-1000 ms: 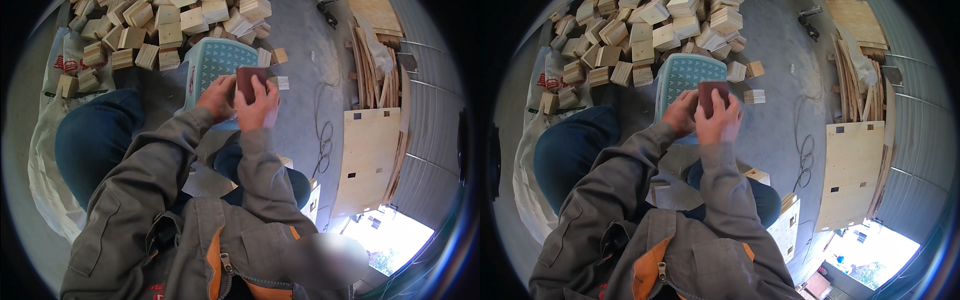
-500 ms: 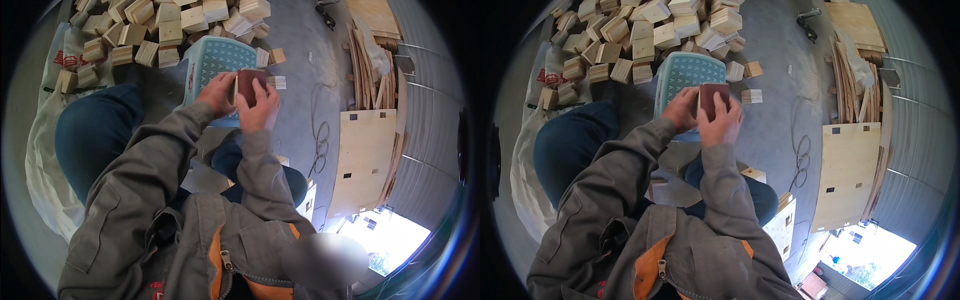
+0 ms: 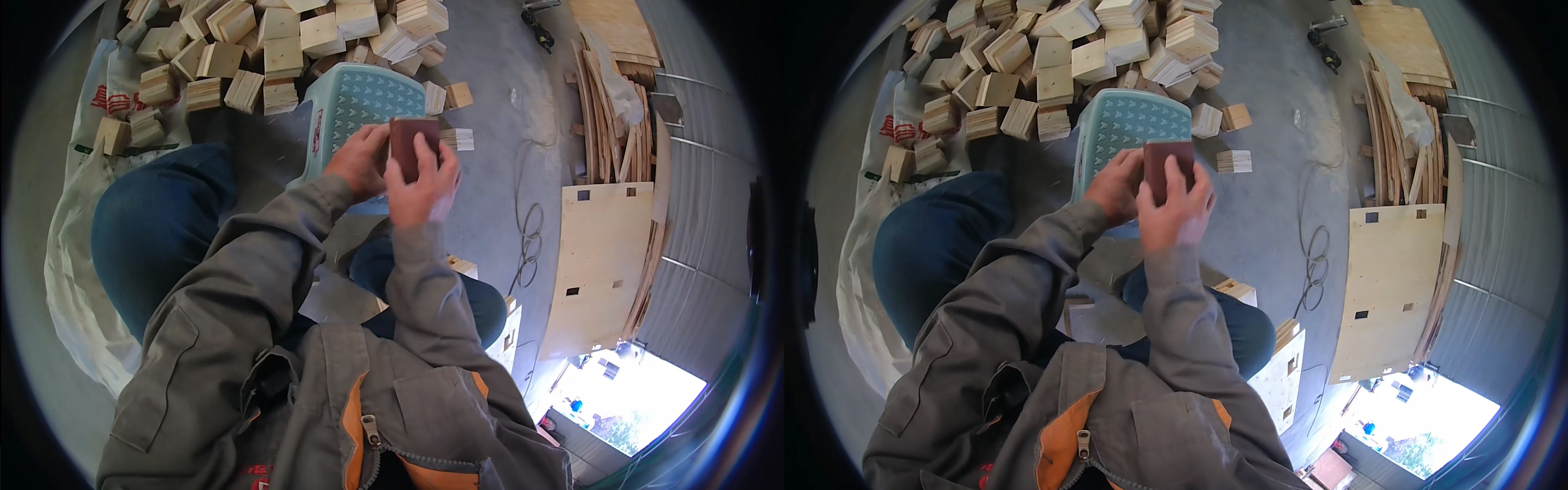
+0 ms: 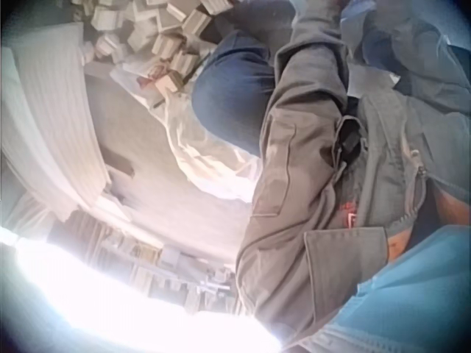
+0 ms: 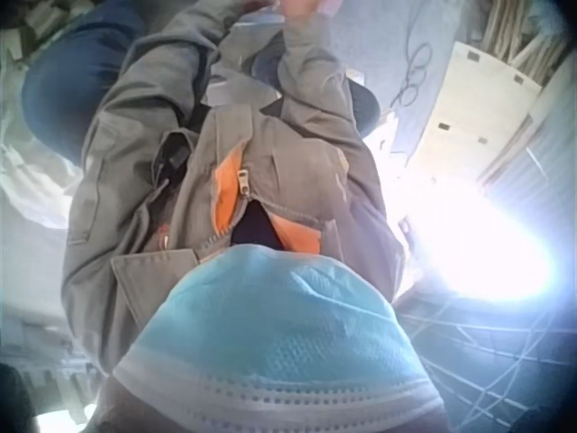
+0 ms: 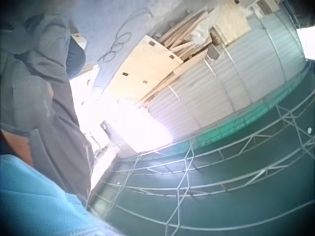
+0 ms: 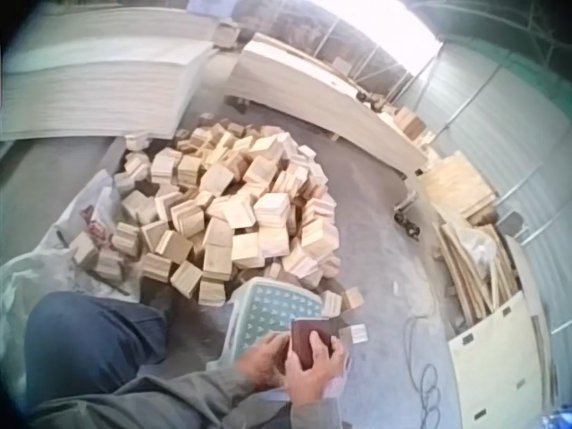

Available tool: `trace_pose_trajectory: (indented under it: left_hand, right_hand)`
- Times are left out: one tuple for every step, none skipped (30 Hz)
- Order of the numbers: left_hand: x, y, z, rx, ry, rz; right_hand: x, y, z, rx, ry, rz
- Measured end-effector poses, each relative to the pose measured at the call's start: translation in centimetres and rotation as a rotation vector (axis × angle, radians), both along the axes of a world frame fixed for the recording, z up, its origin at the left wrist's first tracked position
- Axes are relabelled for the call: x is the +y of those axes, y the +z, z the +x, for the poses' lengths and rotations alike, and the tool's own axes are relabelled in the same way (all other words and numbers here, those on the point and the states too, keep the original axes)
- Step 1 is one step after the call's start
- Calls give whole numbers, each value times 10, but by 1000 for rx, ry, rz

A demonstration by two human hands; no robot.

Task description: The person sits on the floor and sands small wooden blocks one by one using a sanding block. They pick up each block, rub the sanding block over its surfaces, and place the finished pieces into a nearby stack.

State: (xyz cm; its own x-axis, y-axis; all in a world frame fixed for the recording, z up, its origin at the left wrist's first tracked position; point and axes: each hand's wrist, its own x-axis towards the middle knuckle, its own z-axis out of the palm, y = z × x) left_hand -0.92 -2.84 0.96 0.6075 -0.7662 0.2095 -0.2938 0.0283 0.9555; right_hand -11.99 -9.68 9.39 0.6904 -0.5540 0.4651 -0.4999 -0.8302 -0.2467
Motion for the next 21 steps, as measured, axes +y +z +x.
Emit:
trace_pose_trajectory:
  left_hand:
    - [4,0,1,8,-6,25]
    - [5,4,2,18,-16,40]
    - [5,7,0,30,-27,55]
    - [2,8,0,34,-11,37]
    - [2,8,0,37,-14,41]
    - [2,9,-1,40,-19,43]
    - [2,8,-1,40,-18,49]
    - [2,7,-1,32,-18,48]
    - [1,6,-1,25,-20,47]
    - [2,5,0,14,-19,49]
    - [2,1,0,-3,-9,38]
    - [1,-3,1,-21,-1,28]
    - [0,-4,3,-39,10,12]
    - [1,0,2,-49,3,12]
    - [1,6,2,-35,-7,19]
    - [1,9,2,-23,-14,27]
    - [1,8,2,-12,-16,38]
    - [0,8,3,-1,-21,36]
    - [-1,10,2,-5,-26,34]
    - [1,11,2,-10,-30,39]
    - [2,13,3,-15,-32,43]
  right_hand:
    - [-13,-4,13,10,-26,34]
    - [-26,-3,26,15,-60,68]
    - [-37,0,37,21,-96,102]
    - [-45,2,44,27,-122,134]
    - [-48,4,46,39,-122,133]
    - [-50,6,45,50,-124,133]
    - [-52,5,46,59,-121,134]
    - [-52,2,42,46,-112,125]
    - [-49,-2,33,33,-105,115]
    - [-45,-4,25,17,-95,109]
    - [-36,-4,16,10,-79,113]
    - [-23,-6,4,2,-65,118]
    - [-12,-4,-6,-7,-48,117]
    - [-1,-3,-20,9,-45,100]
    - [10,-2,-33,26,-41,83]
    - [21,-2,-45,15,-2,65]
    - [33,-3,-55,-3,20,71]
    - [41,-3,-66,11,33,74]
    - [48,-1,-76,27,46,78]
    - [52,-1,-84,28,48,93]
    - [54,1,-90,29,51,108]
